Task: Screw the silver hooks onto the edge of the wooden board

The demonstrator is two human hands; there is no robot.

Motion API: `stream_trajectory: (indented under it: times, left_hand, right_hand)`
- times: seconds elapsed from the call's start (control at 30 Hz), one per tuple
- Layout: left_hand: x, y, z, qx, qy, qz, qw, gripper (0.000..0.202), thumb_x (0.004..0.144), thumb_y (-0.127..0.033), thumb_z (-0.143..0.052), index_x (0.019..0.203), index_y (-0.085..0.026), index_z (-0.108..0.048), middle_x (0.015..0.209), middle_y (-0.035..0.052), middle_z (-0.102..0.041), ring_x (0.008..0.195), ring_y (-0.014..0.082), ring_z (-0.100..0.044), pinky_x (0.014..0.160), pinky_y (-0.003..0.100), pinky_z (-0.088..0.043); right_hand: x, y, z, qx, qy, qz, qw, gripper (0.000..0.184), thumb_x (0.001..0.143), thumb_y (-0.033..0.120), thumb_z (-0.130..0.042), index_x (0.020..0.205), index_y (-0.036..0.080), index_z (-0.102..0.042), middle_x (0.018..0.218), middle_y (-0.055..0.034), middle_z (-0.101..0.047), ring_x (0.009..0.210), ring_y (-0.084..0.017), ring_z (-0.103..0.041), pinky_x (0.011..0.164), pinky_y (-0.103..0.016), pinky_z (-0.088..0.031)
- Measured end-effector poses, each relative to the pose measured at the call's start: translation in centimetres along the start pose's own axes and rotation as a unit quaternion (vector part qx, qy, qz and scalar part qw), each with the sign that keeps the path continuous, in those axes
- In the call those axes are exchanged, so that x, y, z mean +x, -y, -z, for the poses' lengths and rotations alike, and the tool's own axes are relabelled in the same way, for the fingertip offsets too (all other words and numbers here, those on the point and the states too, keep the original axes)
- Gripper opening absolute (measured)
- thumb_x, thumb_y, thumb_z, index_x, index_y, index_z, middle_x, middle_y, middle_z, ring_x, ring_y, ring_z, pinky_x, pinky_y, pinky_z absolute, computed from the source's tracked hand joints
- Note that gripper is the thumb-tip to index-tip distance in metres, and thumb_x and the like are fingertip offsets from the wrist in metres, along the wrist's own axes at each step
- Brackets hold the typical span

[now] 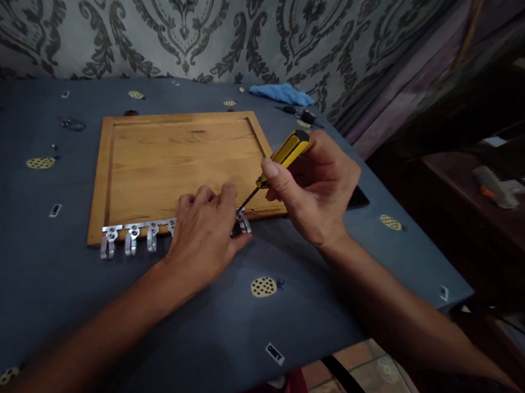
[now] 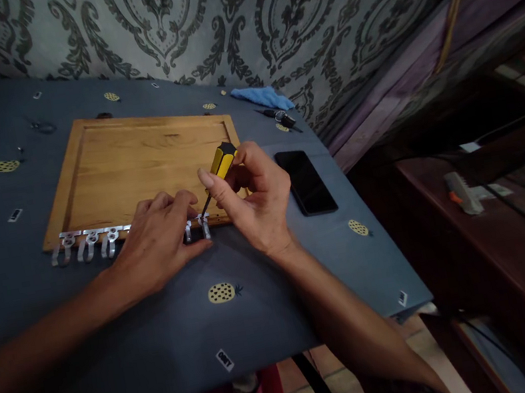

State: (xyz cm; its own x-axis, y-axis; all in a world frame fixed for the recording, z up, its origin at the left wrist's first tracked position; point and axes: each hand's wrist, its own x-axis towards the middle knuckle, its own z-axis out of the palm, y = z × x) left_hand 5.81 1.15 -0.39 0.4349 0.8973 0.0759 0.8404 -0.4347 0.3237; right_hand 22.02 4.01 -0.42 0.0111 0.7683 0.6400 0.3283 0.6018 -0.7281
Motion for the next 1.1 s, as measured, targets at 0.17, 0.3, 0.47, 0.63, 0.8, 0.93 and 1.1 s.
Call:
stream_trajectory:
  times: [0.17,0.3,0.47,0.63,0.8,0.93,1.1]
  left_hand:
    - [0.0,-0.1,0.0,-0.002,0.002,0.0,1.0,0.048,0.087,-0.035,-0.073,0.123,-0.017,-0.048,0.114,0.0108,-0.072,0.112,0.0319,-0.057,0.095,0.046,-0.042]
    - [0.0,0.0,0.0,-0.002,0.0,-0.002,1.0,0.048,0.087,-0.034,-0.073,0.123,-0.015,-0.048,0.113,0.0118,-0.071,0.114,0.033,-0.057,0.095,0.046,-0.041]
    - [-0.1,-0.1,0.1,0.001,0.007,0.001,1.0,0.047,0.087,-0.034,-0.074,0.122,-0.015,-0.049,0.112,0.0122,-0.071,0.114,0.0334,-0.057,0.095,0.045,-0.042]
    - [-0.1,0.0,0.0,0.004,0.001,-0.001,1.0,0.047,0.088,-0.034,-0.073,0.122,-0.015,-0.048,0.113,0.0116,-0.071,0.114,0.0321,-0.057,0.095,0.044,-0.041]
    - [0.0,0.0,0.0,0.0,0.002,-0.001,1.0,0.046,0.088,-0.036,-0.072,0.122,-0.015,-0.049,0.112,0.011,-0.072,0.112,0.0324,-0.057,0.094,0.045,-0.041]
    - [0.0,0.0,-0.1,0.003,-0.007,-0.004,1.0,0.048,0.088,-0.036,-0.073,0.124,-0.015,-0.049,0.113,0.011,-0.071,0.113,0.0325,-0.057,0.093,0.044,-0.041]
    - [-0.1,0.1,-0.3,-0.001,-0.012,-0.008,1.0,0.054,0.088,-0.036,-0.073,0.129,-0.015,-0.046,0.112,0.0104,-0.072,0.11,0.0314,-0.057,0.093,0.044,-0.041]
  right_hand:
    - [0.0,0.1,-0.1,0.01,0.011,-0.013,1.0,0.038,0.081,0.043,-0.08,0.072,0.025,-0.048,0.062,0.0075,-0.047,0.047,-0.008,-0.047,0.042,-0.025,-0.042]
    - [0.2,0.2,0.1,0.022,0.033,-0.021,0.999,0.036,0.078,0.049,-0.081,0.074,0.026,-0.055,0.064,0.0058,-0.052,0.049,-0.009,-0.051,0.042,-0.025,-0.046]
    - [0.7,0.5,0.5,0.057,0.075,-0.05,0.994,0.029,0.081,0.054,-0.077,0.092,0.027,-0.071,0.078,0.0028,-0.068,0.051,-0.009,-0.057,0.044,-0.026,-0.054]
    - [0.7,0.5,0.6,0.063,0.081,-0.044,0.994,0.024,0.081,0.048,-0.079,0.086,0.025,-0.075,0.079,0.0028,-0.072,0.048,-0.008,-0.058,0.041,-0.023,-0.053]
    - [0.4,0.1,0.4,0.043,0.059,-0.03,0.997,0.021,0.079,0.043,-0.083,0.078,0.025,-0.071,0.065,0.0062,-0.064,0.044,-0.008,-0.057,0.038,-0.022,-0.049]
    - [0.2,-0.1,0.1,0.039,0.035,-0.007,0.999,0.024,0.077,0.041,-0.084,0.074,0.025,-0.066,0.061,0.0068,-0.059,0.043,-0.008,-0.055,0.036,-0.022,-0.045]
    - [-0.2,-0.5,-0.2,0.022,-0.008,0.011,1.0,0.033,0.071,0.04,-0.089,0.072,0.026,-0.06,0.058,0.0078,-0.053,0.044,-0.008,-0.05,0.036,-0.024,-0.041]
